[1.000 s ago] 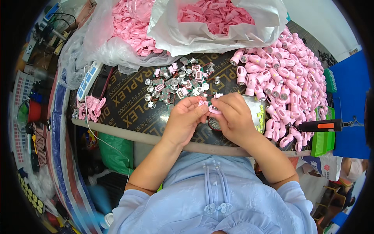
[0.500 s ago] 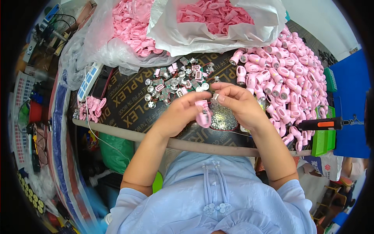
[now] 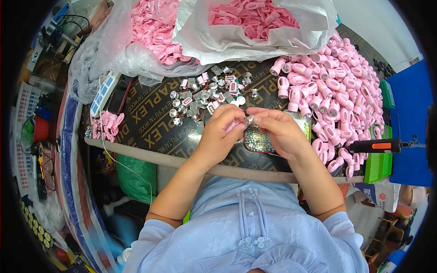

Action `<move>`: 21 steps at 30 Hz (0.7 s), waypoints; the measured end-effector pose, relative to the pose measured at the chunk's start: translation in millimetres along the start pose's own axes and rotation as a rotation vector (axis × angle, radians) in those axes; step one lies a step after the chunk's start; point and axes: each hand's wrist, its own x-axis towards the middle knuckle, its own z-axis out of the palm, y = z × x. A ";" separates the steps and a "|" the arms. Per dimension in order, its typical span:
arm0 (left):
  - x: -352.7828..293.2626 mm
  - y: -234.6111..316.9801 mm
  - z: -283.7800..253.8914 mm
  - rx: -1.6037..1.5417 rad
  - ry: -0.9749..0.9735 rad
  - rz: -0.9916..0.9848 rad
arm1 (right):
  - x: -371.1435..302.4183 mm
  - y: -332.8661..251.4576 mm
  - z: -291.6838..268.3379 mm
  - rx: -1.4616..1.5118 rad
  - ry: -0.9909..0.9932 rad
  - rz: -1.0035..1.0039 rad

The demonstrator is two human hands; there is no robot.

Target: Assembling small pink plastic toy shoe components by hand at a workbench.

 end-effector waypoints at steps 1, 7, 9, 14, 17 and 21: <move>0.0 -2.8 -0.8 0.108 0.006 0.057 | -0.4 -0.7 0.4 0.000 -0.016 -0.002; 1.1 4.1 6.8 0.066 0.092 0.083 | -0.1 1.7 -6.5 0.013 -0.043 -0.011; 1.0 5.7 6.7 0.072 0.077 0.078 | -0.4 2.3 -7.4 0.010 -0.057 -0.063; 0.6 8.9 3.2 0.106 -0.010 0.036 | -0.8 1.9 -9.4 -0.236 0.046 -0.193; -1.2 8.9 4.7 0.119 0.043 0.073 | 0.0 1.3 -7.8 -0.386 0.054 -0.230; -1.9 17.4 8.3 0.148 0.093 0.129 | 2.7 6.1 -7.7 -0.518 0.067 -0.376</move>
